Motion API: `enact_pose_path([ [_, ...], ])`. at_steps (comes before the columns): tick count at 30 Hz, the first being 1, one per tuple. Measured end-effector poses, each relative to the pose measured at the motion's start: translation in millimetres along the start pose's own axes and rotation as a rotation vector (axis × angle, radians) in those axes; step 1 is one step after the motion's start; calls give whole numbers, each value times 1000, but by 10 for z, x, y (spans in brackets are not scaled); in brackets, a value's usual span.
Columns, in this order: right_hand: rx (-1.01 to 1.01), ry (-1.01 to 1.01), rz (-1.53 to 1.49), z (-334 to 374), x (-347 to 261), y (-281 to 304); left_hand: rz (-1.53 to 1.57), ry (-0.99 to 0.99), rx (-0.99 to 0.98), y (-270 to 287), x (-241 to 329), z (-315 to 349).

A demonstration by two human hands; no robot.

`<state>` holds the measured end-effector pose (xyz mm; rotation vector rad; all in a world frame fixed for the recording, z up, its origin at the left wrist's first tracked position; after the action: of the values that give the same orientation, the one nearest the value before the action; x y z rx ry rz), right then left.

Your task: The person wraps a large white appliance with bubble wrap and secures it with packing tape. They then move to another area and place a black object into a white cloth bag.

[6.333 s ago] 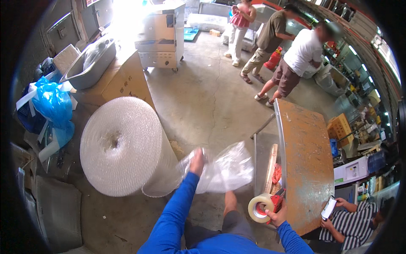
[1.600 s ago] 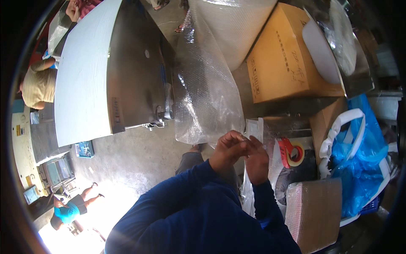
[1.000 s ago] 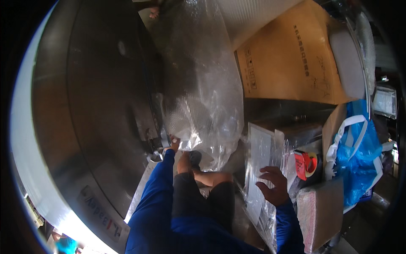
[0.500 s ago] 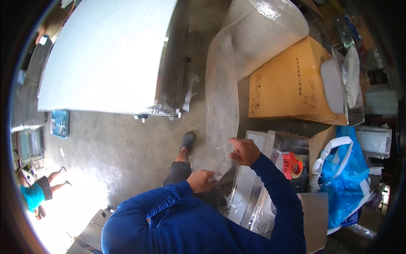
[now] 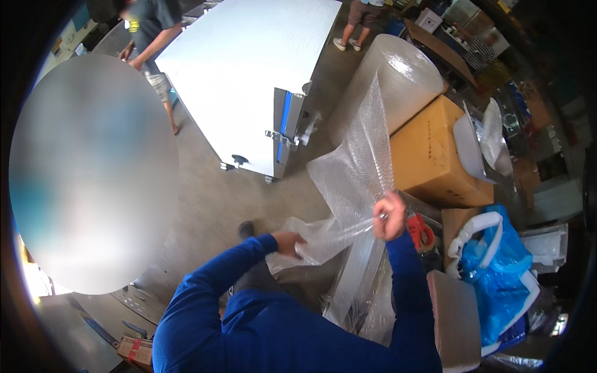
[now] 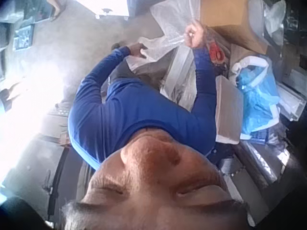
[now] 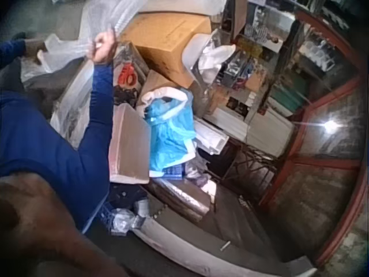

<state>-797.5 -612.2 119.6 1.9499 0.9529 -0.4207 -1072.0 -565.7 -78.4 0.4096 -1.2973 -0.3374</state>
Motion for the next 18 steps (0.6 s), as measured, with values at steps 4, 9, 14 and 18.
enact_pose_path([
  [4,184,-37,73,-181,-246,479,-498,51,266,666,128,150],
  [9,576,-192,357,-458,-366,885,-453,-506,369,1398,524,734],
  [14,935,-216,233,-884,-302,864,-51,-103,-8,1582,-49,1673],
  [18,790,59,1158,-652,92,1153,-537,138,79,1974,-893,2086],
])
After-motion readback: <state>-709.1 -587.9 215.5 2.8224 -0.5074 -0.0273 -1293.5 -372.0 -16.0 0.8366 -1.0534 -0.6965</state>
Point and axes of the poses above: each hand's wrist, its own z-axis away from the middle knuckle, its own y-axis out of the back of the hand, x = y × z, the point moved 3 cm from there along -z, towards the middle knuckle, and after that the axes turned 11 degrees about -y, right-handed, at the moved point
